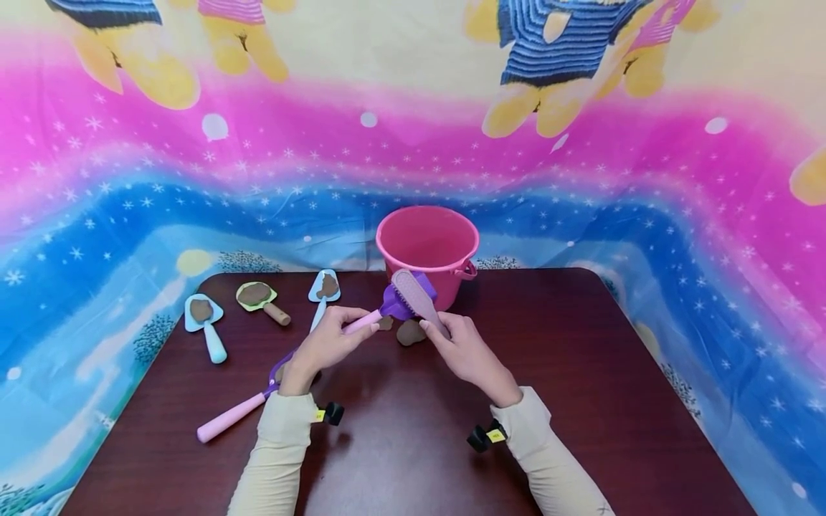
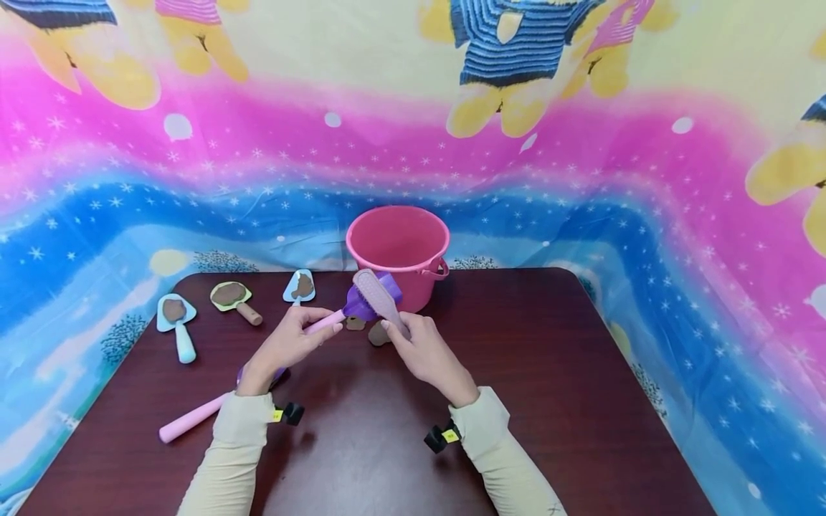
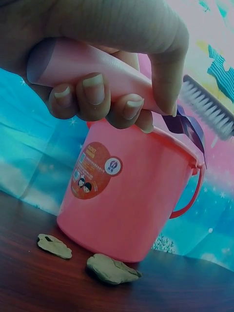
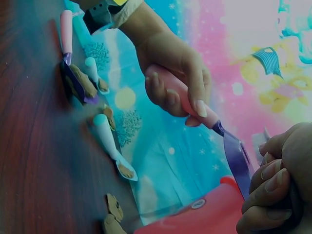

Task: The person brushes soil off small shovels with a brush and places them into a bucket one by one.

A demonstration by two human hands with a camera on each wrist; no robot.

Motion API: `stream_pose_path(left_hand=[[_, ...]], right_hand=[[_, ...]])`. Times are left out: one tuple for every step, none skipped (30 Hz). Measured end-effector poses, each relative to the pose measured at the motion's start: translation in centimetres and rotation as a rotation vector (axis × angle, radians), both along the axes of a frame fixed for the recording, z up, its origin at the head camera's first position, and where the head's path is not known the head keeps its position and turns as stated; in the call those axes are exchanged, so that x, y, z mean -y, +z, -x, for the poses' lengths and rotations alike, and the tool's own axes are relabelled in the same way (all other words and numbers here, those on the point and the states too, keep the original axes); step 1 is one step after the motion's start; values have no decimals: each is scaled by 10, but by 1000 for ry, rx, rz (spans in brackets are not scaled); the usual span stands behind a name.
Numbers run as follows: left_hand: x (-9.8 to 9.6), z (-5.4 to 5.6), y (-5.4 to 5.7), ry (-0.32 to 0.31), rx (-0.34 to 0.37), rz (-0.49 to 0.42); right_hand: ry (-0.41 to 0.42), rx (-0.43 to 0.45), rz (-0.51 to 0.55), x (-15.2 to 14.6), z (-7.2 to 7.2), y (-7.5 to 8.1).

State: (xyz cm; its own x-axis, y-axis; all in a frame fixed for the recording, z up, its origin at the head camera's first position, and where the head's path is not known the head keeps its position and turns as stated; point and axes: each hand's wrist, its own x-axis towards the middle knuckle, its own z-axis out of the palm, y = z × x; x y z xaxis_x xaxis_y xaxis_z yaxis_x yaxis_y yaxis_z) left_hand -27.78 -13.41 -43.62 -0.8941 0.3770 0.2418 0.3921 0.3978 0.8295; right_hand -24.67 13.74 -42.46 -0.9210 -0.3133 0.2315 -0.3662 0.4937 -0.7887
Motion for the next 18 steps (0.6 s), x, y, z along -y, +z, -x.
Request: stream_pose_path(left_hand=[[0, 0, 0, -2, 1, -3], [0, 0, -1, -5, 3, -8], [-1, 0, -1, -5, 3, -9], [-1, 0, -1, -6, 2, -11], [0, 0, -2, -8, 0, -15], [0, 0, -2, -9, -1, -18], [0, 0, -2, -12, -4, -21], [0, 0, -2, -12, -8, -20], [0, 0, -2, -11, -12, -18], [0, 0, -3, -11, -15, -16], [0, 0, -3, -11, -19, -16], [0, 1, -3, -11, -22, -16], [0, 1, -3, -11, -26, -17], [0, 1, -3, -11, -28, -20], [1, 1, -3, -12, -30, -23], [1, 1, -4, -12, -33, -27], [1, 1, -4, -13, -36, -31], [1, 2, -4, -13, -37, -34]], right_hand=[[6, 0, -2, 1, -1, 0], [12, 3, -4, 2, -1, 0], [18, 7, -7, 3, -2, -1], [22, 13, -11, 4, -2, -1], [24, 16, -13, 5, -2, -2], [26, 18, -15, 5, -2, -3], [26, 20, -17, 5, -2, -3], [26, 20, -19, 5, -2, -4], [26, 17, -20, 5, -1, -5], [26, 14, -22, 5, -1, -6], [26, 8, -22, 4, 0, -6], [26, 5, -25, 4, 1, -7], [25, 2, -27, 4, 2, -7], [22, -3, -28, 3, 3, -8], [18, -5, -29, 3, 4, -8], [15, -7, -29, 3, 5, -8], [10, -10, -27, 2, 5, -9], [4, -9, -26, 1, 6, -8]])
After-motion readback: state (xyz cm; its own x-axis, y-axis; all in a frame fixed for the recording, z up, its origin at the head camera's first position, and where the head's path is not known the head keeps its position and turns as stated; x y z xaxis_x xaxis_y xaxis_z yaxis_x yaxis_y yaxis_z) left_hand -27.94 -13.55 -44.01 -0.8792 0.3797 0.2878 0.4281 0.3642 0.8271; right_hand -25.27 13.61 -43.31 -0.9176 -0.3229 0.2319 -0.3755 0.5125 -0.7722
